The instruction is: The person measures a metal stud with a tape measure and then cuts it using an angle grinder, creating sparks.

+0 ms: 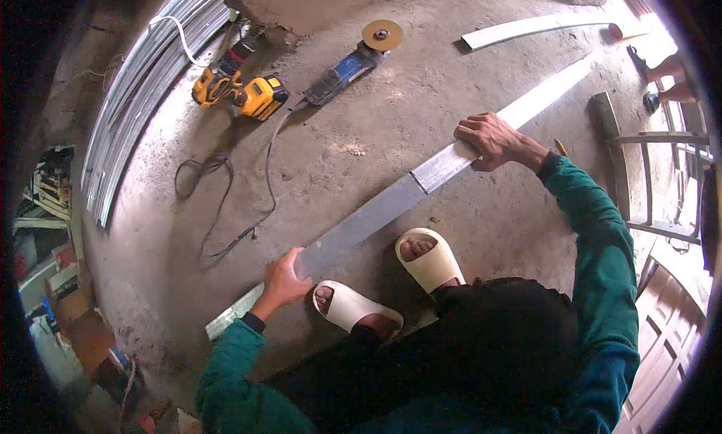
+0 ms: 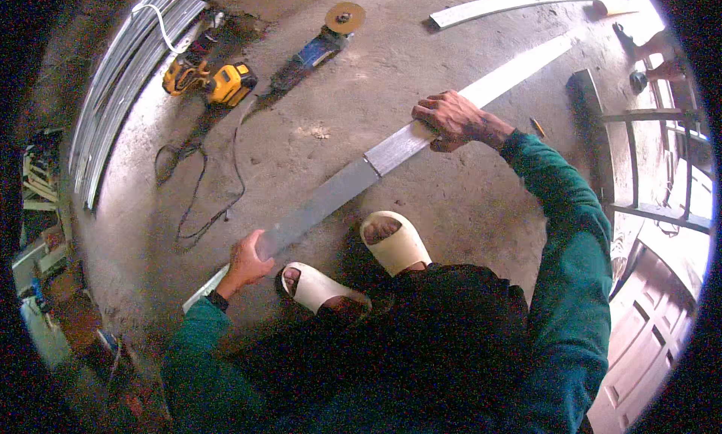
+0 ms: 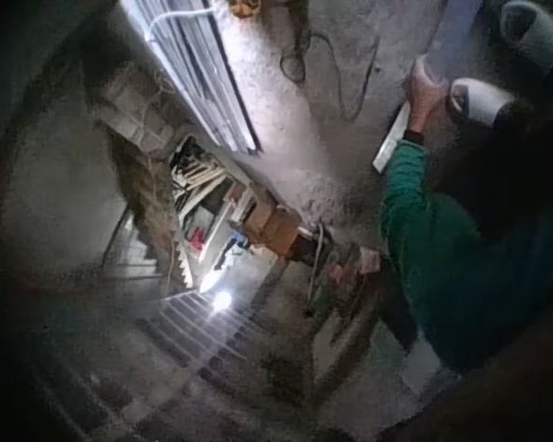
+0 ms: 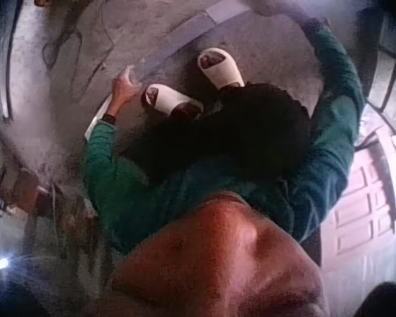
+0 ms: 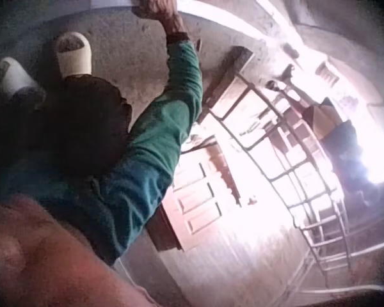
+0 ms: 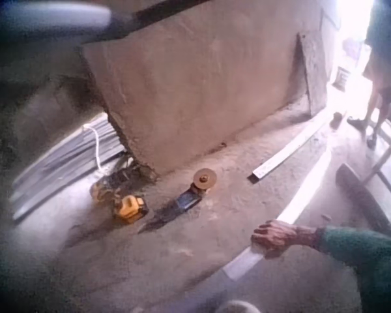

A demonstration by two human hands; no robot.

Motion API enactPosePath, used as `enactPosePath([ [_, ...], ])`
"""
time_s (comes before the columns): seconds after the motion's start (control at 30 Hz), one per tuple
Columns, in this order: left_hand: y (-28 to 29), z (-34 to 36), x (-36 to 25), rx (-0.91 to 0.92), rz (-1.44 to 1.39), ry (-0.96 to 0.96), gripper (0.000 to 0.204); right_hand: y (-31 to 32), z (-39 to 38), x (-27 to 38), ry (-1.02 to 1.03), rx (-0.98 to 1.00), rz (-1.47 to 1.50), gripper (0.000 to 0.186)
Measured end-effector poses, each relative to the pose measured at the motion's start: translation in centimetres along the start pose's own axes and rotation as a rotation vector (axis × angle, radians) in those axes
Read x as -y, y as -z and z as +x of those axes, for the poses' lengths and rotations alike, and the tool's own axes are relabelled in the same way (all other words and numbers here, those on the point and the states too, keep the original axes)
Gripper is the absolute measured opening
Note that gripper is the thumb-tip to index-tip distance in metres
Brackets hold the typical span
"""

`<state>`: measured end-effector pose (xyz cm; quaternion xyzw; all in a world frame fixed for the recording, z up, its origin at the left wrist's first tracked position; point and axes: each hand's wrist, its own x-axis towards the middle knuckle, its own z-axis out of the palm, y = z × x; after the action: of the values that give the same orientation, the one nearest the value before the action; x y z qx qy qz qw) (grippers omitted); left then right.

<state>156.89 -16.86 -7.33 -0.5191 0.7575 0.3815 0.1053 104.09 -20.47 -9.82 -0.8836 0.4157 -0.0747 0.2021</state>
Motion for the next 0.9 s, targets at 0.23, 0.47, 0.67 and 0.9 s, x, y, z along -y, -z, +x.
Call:
enactPosePath([
  [0.23, -1.1, -2.4, 4.1, -0.159, -0.053, 0.001, 0.059, 8.4, 3.9, 4.3, 0.008, -0.044, 0.175, 0.043],
  [0.47, 6.0, -1.4, -2.8, -0.233, -0.253, -0.127, 0.058, 18.0, 5.6, 6.3, -0.012, -0.034, 0.219, 0.051],
  [0.67, 13.9, -5.4, -3.2, -0.389, -0.296, -0.234, 0.069, 23.5, 5.6, 7.4, -0.419, 0.022, -0.044, 0.065],
  [0.9, 15.2, -2.4, -3.8, -0.282, -0.201, -0.248, 0.088, 19.4, 0.9, 1.6, -0.68, -0.094, -0.054, 0.06],
])
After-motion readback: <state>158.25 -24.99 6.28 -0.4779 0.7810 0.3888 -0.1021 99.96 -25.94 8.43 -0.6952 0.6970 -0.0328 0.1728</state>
